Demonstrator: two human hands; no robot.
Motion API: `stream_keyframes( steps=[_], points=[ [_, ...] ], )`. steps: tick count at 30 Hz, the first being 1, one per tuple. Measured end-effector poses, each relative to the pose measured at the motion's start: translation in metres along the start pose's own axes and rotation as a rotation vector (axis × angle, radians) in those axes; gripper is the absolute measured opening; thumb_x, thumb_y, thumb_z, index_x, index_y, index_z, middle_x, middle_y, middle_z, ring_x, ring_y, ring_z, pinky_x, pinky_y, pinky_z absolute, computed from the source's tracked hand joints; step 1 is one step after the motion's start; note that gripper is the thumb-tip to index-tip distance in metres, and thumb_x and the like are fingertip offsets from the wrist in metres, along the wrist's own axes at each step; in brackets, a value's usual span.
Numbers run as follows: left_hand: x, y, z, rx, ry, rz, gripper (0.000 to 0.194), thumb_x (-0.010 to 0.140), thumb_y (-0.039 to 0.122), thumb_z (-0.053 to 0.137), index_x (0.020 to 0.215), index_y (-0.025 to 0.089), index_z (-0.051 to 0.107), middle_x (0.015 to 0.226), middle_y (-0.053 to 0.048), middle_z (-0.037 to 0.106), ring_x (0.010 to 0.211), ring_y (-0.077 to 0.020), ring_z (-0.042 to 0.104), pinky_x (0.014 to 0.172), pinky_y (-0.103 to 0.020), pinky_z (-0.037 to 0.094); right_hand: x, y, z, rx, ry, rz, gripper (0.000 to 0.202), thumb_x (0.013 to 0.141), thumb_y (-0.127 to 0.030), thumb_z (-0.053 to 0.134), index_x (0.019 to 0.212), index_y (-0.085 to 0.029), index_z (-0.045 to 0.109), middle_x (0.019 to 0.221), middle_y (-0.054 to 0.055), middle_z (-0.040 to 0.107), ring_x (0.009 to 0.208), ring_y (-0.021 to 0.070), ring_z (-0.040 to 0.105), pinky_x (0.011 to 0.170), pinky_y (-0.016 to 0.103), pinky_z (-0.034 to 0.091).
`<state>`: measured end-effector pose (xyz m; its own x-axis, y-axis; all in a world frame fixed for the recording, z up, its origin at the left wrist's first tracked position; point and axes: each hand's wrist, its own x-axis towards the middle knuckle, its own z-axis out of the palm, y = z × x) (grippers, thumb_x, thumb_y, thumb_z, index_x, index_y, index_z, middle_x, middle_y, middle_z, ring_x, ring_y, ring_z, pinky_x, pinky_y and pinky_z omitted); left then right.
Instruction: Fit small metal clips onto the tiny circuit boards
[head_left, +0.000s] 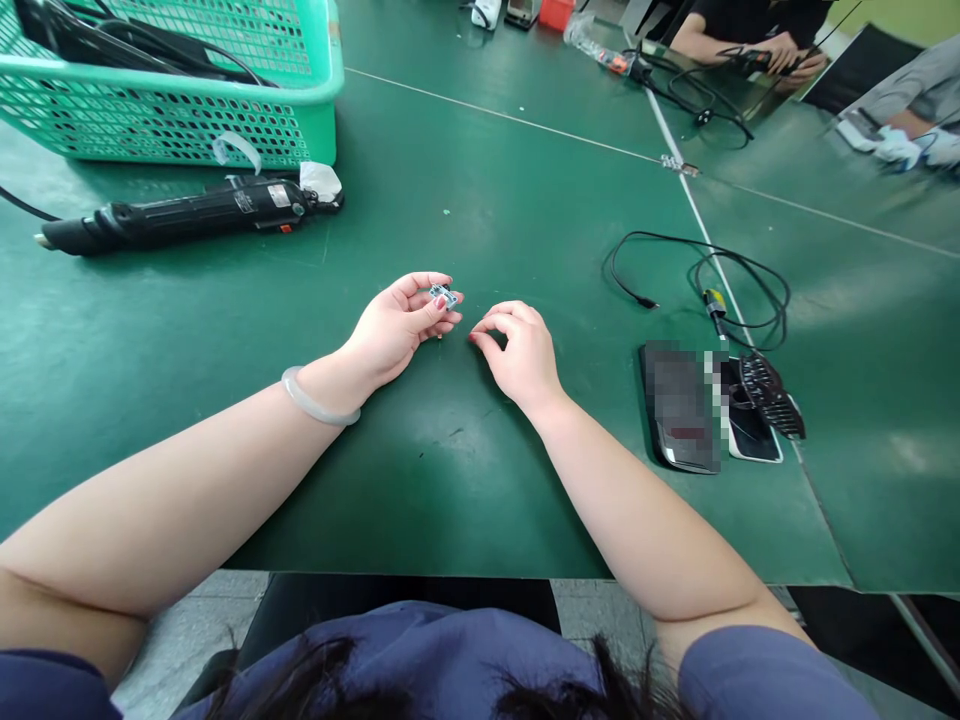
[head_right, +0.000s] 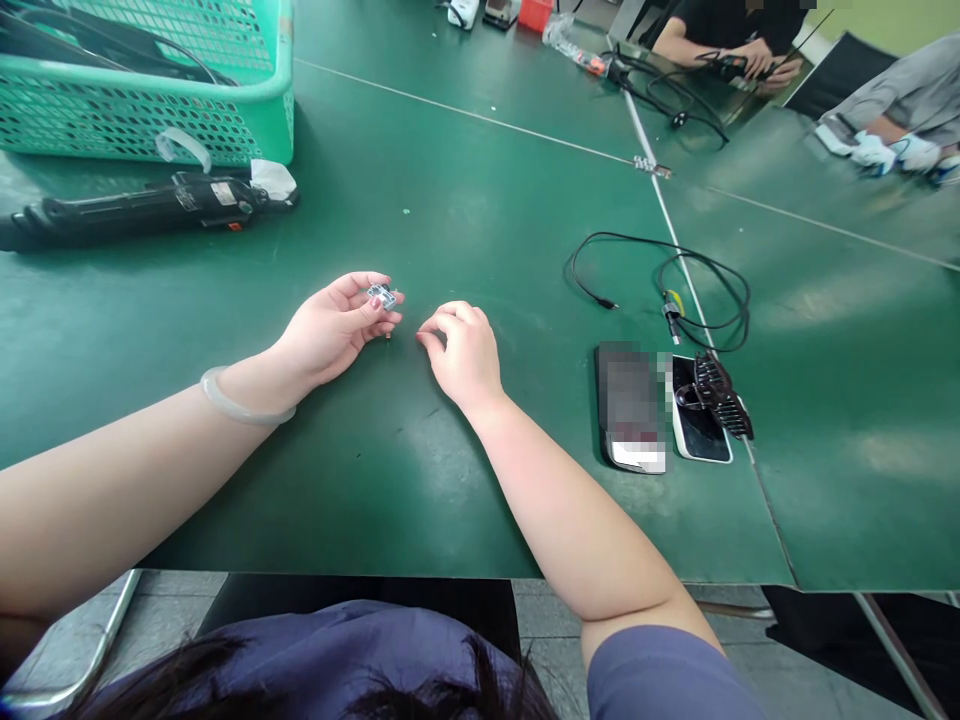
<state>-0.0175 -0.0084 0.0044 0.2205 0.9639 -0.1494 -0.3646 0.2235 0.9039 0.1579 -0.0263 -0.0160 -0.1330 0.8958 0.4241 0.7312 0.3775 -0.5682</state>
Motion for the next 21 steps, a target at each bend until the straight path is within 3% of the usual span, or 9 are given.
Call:
stream_keyframes(
  steps=[6, 15, 21],
  points=[
    [-0.003, -0.003, 0.004, 0.103, -0.07, 0.04, 0.033, 0.067, 0.019, 0.081, 0.089, 0.015, 0.056, 0.08, -0.001, 0.069, 0.072, -0.0101, 0.065, 0.071, -0.025, 0.052, -0.005, -0.016, -0.01, 0.014, 0.215, -0.138, 0.014, 0.088, -0.03, 0.061, 0.076, -0.024, 0.066, 0.087, 0.003, 0.067, 0.085, 0.0193, 0.06, 0.081, 0.037, 0.048],
    [-0.004, -0.003, 0.006, 0.254, -0.039, 0.135, 0.032, 0.063, 0.013, 0.08, 0.082, 0.015, 0.055, 0.08, -0.002, 0.069, 0.075, -0.0113, 0.066, 0.078, -0.028, 0.054, -0.008, -0.018, -0.012, -0.163, 0.153, -0.202, 0.019, 0.091, -0.035, 0.056, 0.078, -0.026, 0.067, 0.09, 0.003, 0.07, 0.086, 0.022, 0.057, 0.08, 0.041, 0.039],
    [-0.009, -0.004, 0.006, 0.448, -0.034, 0.274, 0.027, 0.065, 0.018, 0.079, 0.082, 0.015, 0.058, 0.083, -0.003, 0.07, 0.077, -0.0125, 0.067, 0.078, -0.029, 0.055, -0.008, -0.017, -0.012, -0.303, 0.234, -0.328, 0.016, 0.091, -0.029, 0.057, 0.079, -0.026, 0.067, 0.087, 0.001, 0.071, 0.08, 0.019, 0.057, 0.074, 0.036, 0.037]
  ],
)
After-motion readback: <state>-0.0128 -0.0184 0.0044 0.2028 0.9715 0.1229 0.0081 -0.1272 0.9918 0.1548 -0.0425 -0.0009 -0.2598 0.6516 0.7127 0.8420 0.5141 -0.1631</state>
